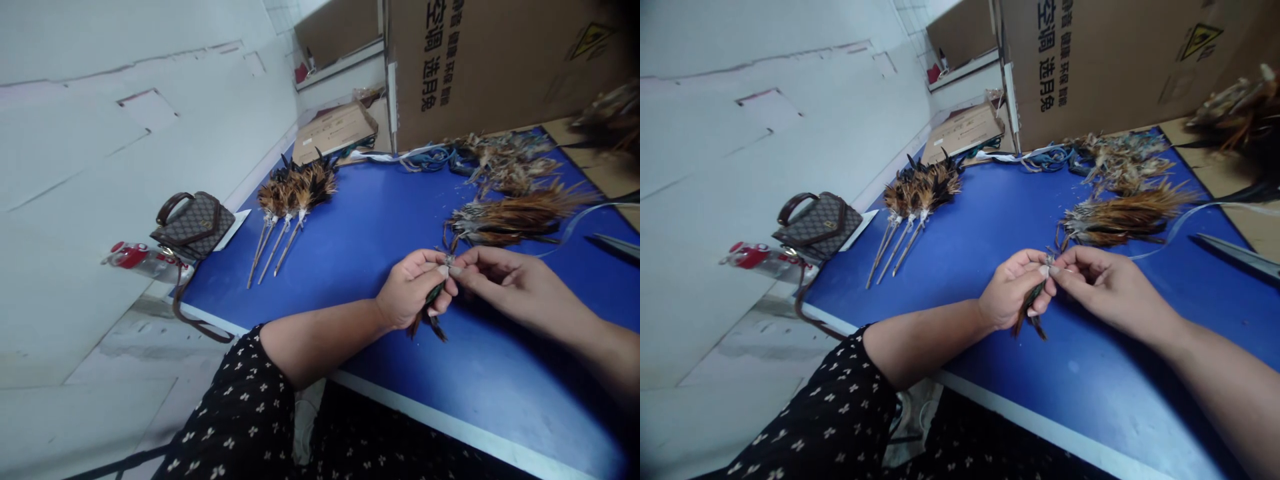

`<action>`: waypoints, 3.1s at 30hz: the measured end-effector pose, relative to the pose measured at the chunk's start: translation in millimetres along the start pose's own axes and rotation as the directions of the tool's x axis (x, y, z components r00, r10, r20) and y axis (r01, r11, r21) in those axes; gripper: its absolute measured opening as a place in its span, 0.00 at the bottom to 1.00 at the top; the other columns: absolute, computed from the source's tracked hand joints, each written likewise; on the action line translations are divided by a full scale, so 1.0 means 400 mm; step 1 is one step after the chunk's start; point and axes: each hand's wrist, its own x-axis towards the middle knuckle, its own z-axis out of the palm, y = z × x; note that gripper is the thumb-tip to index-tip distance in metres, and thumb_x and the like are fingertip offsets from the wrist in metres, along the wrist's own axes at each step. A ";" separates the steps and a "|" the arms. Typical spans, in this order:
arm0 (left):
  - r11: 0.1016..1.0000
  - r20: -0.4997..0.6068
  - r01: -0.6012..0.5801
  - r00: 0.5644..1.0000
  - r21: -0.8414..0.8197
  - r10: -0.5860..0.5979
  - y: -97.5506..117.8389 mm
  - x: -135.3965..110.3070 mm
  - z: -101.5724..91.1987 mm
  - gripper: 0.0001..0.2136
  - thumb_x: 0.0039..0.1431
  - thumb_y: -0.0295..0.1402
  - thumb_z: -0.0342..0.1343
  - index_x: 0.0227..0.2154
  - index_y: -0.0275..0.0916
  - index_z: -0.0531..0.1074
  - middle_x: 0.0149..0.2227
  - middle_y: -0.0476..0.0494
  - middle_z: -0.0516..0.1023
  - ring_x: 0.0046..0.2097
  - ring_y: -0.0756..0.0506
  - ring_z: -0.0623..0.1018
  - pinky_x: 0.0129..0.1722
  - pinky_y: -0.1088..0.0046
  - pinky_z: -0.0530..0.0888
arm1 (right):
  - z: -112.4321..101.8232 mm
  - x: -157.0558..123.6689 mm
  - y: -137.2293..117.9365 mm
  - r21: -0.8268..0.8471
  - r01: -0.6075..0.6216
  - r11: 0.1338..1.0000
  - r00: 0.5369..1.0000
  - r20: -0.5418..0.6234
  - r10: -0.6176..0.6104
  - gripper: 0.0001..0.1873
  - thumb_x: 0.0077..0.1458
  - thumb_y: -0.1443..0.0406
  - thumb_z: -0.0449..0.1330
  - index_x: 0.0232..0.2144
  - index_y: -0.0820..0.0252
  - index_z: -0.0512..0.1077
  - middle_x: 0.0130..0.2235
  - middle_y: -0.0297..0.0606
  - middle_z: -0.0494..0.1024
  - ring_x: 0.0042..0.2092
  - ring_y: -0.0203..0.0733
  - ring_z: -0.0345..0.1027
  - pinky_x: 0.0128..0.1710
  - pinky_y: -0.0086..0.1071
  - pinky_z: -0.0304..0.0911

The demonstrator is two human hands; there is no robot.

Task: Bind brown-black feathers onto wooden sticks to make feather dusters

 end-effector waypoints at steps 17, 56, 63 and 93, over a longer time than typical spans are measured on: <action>0.965 -0.032 -0.097 0.994 0.244 0.108 -0.001 -0.010 0.002 0.22 0.68 0.50 0.64 0.53 0.41 0.66 0.28 0.57 0.75 0.20 0.55 0.71 0.21 0.77 0.66 | 0.017 -0.010 0.000 0.010 -0.015 1.000 0.989 -0.145 0.016 0.31 0.59 0.36 0.70 0.36 0.58 0.84 0.31 0.38 0.81 0.30 0.37 0.66 0.31 0.31 0.61; 0.905 -0.173 -0.261 0.927 0.335 0.332 -0.020 0.013 -0.016 0.21 0.64 0.52 0.71 0.41 0.37 0.79 0.34 0.45 0.82 0.34 0.51 0.79 0.40 0.72 0.78 | 0.013 -0.006 0.009 0.131 -0.117 0.984 0.977 -0.163 0.138 0.34 0.46 0.36 0.77 0.35 0.60 0.85 0.27 0.32 0.66 0.29 0.33 0.53 0.28 0.29 0.49; 0.757 -0.055 -0.501 0.818 0.421 0.572 -0.038 0.025 -0.029 0.14 0.70 0.45 0.68 0.39 0.38 0.80 0.41 0.42 0.82 0.43 0.48 0.82 0.48 0.68 0.80 | 0.005 -0.006 0.031 0.226 -0.145 0.963 0.973 -0.143 0.181 0.32 0.47 0.39 0.80 0.37 0.60 0.85 0.28 0.33 0.71 0.28 0.33 0.57 0.27 0.28 0.51; 0.888 -0.010 -0.314 0.942 0.334 0.337 -0.003 0.023 -0.029 0.18 0.66 0.51 0.68 0.37 0.39 0.76 0.42 0.42 0.83 0.32 0.52 0.77 0.29 0.75 0.73 | 0.007 0.002 0.009 0.152 -0.163 0.975 0.984 -0.051 0.172 0.37 0.46 0.33 0.75 0.32 0.63 0.83 0.26 0.33 0.70 0.28 0.32 0.54 0.28 0.28 0.50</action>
